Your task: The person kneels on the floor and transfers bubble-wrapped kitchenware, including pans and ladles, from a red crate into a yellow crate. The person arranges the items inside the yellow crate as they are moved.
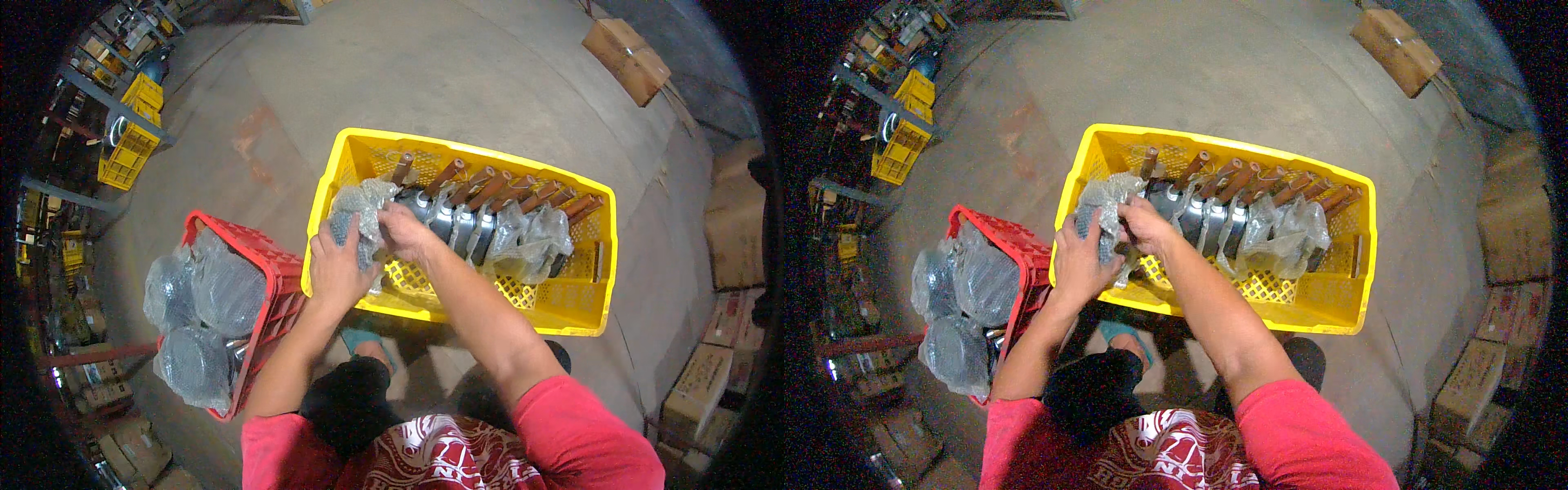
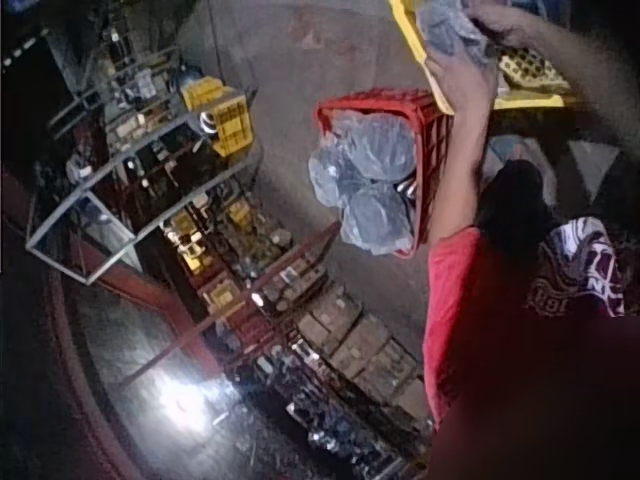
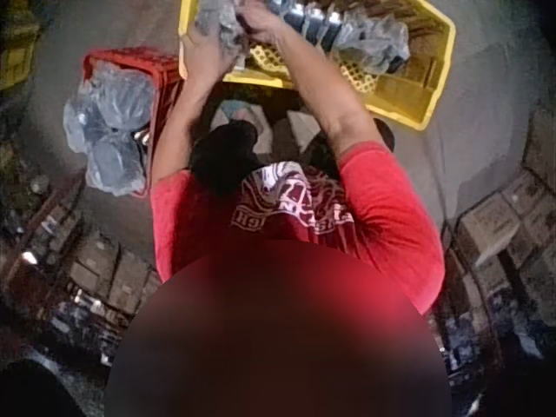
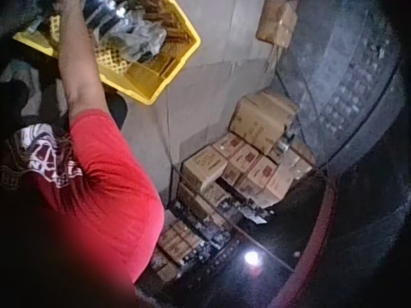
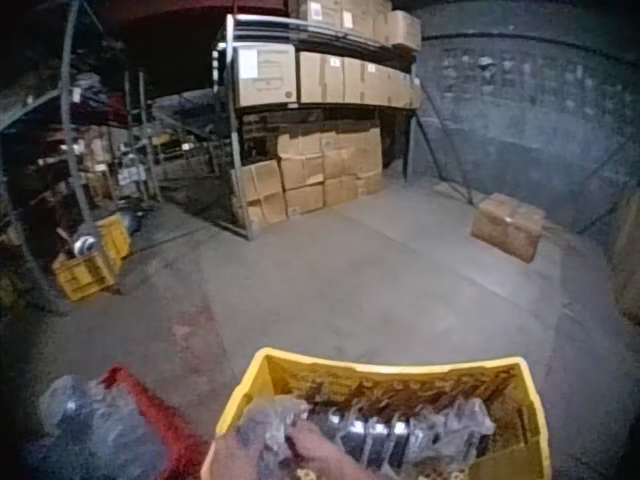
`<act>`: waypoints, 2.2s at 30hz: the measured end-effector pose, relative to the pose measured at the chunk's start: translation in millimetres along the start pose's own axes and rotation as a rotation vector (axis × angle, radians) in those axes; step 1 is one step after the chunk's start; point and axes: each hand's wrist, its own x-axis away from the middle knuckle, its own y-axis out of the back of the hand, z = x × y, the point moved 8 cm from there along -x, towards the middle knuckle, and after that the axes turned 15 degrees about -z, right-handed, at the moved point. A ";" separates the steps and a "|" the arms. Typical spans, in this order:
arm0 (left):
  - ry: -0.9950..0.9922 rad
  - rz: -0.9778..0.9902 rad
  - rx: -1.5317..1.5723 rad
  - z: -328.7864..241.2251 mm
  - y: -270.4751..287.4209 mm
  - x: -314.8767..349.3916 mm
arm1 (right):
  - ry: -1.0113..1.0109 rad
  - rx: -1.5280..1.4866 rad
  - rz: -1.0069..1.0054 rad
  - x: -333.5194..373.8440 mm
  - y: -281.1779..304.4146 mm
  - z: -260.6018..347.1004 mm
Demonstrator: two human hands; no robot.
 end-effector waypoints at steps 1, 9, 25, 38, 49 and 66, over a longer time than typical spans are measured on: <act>0.004 0.022 -0.002 -0.8 -3.4 0.9 | -0.013 0.032 -0.018 4.0 4.9 -3.6; 0.039 -0.020 0.088 2.3 -11.5 11.8 | 0.014 0.153 -0.022 39.7 -3.1 0.0; -0.660 -0.082 0.541 -179.2 80.6 -35.6 | 1.049 1.754 -0.175 301.3 44.0 261.6; -0.469 0.220 0.871 -351.8 -121.7 -42.6 | 0.515 1.397 -0.667 348.6 239.8 243.7; -0.033 0.633 0.608 -367.7 -274.1 6.1 | 0.267 1.832 -1.009 298.6 298.9 197.1; -0.328 0.821 0.682 -319.8 -212.3 8.1 | 0.384 1.909 -0.956 280.3 329.5 178.5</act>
